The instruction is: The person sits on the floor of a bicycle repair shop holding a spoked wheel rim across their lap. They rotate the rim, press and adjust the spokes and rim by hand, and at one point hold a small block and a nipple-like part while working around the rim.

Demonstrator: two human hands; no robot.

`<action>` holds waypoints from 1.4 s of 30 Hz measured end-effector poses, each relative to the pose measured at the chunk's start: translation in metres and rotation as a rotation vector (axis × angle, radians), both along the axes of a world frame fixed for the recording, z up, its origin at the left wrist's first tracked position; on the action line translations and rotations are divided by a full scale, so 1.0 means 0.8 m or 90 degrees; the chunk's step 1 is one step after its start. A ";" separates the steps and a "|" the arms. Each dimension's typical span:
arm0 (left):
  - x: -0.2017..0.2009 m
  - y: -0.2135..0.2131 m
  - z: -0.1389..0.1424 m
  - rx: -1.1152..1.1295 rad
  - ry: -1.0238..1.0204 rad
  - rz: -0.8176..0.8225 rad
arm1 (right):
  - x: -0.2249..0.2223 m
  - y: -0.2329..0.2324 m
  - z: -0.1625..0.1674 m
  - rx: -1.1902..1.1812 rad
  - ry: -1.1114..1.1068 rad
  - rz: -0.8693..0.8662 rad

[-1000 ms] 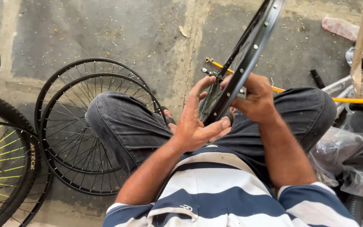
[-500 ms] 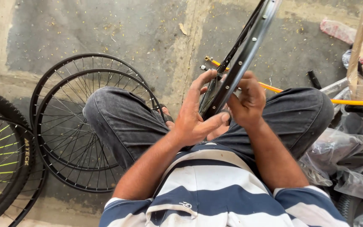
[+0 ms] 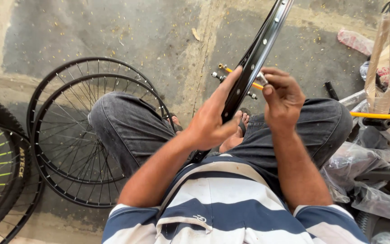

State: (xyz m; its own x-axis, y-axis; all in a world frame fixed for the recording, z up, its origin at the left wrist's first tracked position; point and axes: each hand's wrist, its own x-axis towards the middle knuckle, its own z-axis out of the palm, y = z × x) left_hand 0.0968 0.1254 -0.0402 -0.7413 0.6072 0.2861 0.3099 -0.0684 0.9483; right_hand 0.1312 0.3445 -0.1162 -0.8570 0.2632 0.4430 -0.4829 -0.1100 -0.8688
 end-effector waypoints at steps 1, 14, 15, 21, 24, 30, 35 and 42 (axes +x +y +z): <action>0.008 -0.004 -0.007 -0.011 -0.006 0.009 | 0.000 0.001 0.003 0.017 -0.030 0.003; -0.001 -0.009 -0.004 0.034 0.110 0.022 | -0.030 -0.003 0.029 -0.068 -0.190 0.211; -0.007 -0.006 0.001 -0.006 0.117 0.040 | -0.028 -0.006 0.031 0.030 -0.195 0.144; -0.025 0.024 0.005 -0.054 0.080 0.037 | -0.031 -0.016 0.043 0.519 0.108 -0.245; -0.012 0.038 -0.019 0.118 -0.272 -0.057 | -0.035 -0.012 0.060 0.634 0.255 -0.345; -0.053 0.060 -0.106 -0.179 0.113 0.110 | 0.000 -0.009 0.096 0.577 0.146 -0.322; -0.083 0.062 -0.151 0.047 0.074 -0.018 | 0.018 0.013 0.101 0.455 0.033 -0.160; -0.110 0.069 -0.206 0.200 -0.598 -0.102 | -0.010 0.041 0.097 0.453 -0.070 -0.006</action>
